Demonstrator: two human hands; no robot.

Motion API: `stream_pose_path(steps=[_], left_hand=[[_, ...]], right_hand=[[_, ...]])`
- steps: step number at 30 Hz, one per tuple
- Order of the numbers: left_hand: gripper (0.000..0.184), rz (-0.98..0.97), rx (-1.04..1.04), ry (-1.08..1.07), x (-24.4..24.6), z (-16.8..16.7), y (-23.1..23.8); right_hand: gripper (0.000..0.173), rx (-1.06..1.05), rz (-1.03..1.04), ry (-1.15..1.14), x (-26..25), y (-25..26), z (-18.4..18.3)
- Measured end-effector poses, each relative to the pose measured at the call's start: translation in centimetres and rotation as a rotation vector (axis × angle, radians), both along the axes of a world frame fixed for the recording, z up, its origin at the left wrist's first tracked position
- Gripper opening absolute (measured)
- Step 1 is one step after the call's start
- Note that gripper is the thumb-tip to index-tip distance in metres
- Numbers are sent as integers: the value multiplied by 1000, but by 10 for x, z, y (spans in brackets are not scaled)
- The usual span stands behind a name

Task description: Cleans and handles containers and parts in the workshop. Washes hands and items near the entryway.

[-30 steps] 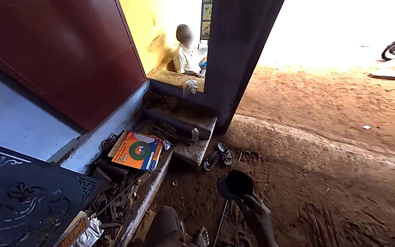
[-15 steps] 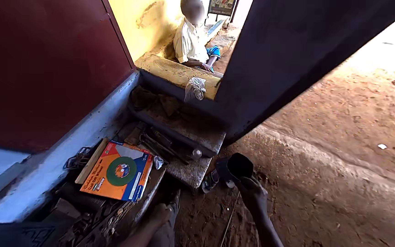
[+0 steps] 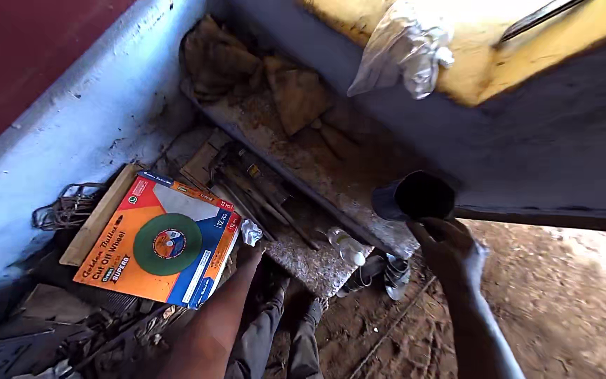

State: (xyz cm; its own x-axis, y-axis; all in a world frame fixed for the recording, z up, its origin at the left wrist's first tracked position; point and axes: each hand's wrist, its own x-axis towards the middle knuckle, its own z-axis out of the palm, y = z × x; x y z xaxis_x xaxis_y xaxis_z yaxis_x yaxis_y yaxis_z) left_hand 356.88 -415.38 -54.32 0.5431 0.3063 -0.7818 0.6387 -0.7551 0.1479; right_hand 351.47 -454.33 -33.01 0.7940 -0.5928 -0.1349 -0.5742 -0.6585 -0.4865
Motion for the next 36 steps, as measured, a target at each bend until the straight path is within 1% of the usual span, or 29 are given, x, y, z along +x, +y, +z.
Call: stream_pose_path(steps=[1, 2, 4, 6, 7, 8, 9, 10, 11, 12, 13, 14, 16, 18, 20, 22, 23, 24, 25, 26, 27, 28, 30, 31, 33, 34, 36], left_hand=[[80, 35, -1, -13, 4, -16, 0], [79, 59, 5, -22, 6, -29, 1], [63, 54, 31, -3, 9, -45, 6], [48, 55, 55, -21, 12, -50, 9], [42, 118, 21, -72, 11, -47, 11], [36, 241, -62, -156, 5, -39, 14], [28, 421, -206, -256, -4, -29, 18], [23, 630, -405, -335, -9, -13, 20], [25, 813, -624, -373, -12, 8, 21], [30, 956, -831, -376, -15, 30, 23], [34, 1044, -1006, -351, -19, 51, 24], [37, 1097, -1131, -303, -22, 70, 23], [40, 1111, -1265, -147, -27, 104, 19], [40, 1067, -1317, 30, -30, 127, 12], [36, 1023, -1346, 194, -33, 142, 4], [33, 983, -1370, 321, -38, 149, -5], [33, 974, -1389, 377, -42, 149, -9], [32, 965, -1411, 428, -45, 149, -14], [30, 956, -1418, 462, -47, 150, -20], [27, 939, -1404, 469, -47, 153, -27], [26, 910, -1361, 446, -47, 157, -35], [29, 868, -1276, 403, -48, 162, -44], [40, 734, -1121, 345, -49, 169, -61], [47, 648, -1108, 333, -50, 167, -66], [55, 455, -1099, 303, -55, 158, -68], [53, 401, -1067, 283, -57, 153, -67], [42, 328, -972, 232, -64, 147, -65]], right_hand=[[28, -13, 19, -18, 3, -2, -15], [28, -7, 30, -26, 4, -3, -28], [34, 48, 1, -24, -5, 0, -48], [53, 74, -44, -29, -20, 3, -55], [62, 51, -47, -62, -29, 7, -54], [64, 29, -49, -126, -38, 14, -50], [60, 13, -42, -211, -47, 23, -45], [50, 24, -20, -308, -55, 33, -41], [37, 78, 9, -388, -60, 46, -38], [25, 180, 38, -431, -64, 61, -35], [20, 319, 62, -440, -66, 79, -31], [20, 460, 81, -428, -66, 99, -30], [29, 667, 112, -382, -63, 137, -33], [50, 792, 154, -342, -56, 165, -43], [73, 878, 176, -299, -46, 178, -52], [91, 1026, 121, -207, -35, 180, -56], [96, 1152, 71, -148, -31, 178, -55], [91, 1290, 25, -108, -28, 176, -53], [79, 1409, 3, -91, -27, 173, -52], [73, 1479, 16, -90, -28, 170, -52], [64, 1468, 43, -113, -31, 169, -52], [50, 1364, 70, -152, -35, 168, -53], [20, 998, 71, -250, -43, 159, -52], [12, 838, 54, -344, -45, 149, -48], [10, 602, -11, -593, -46, 115, -31], [11, 476, -51, -681, -45, 94, -18], [11, 197, -109, -794, -38, 55, 7]])
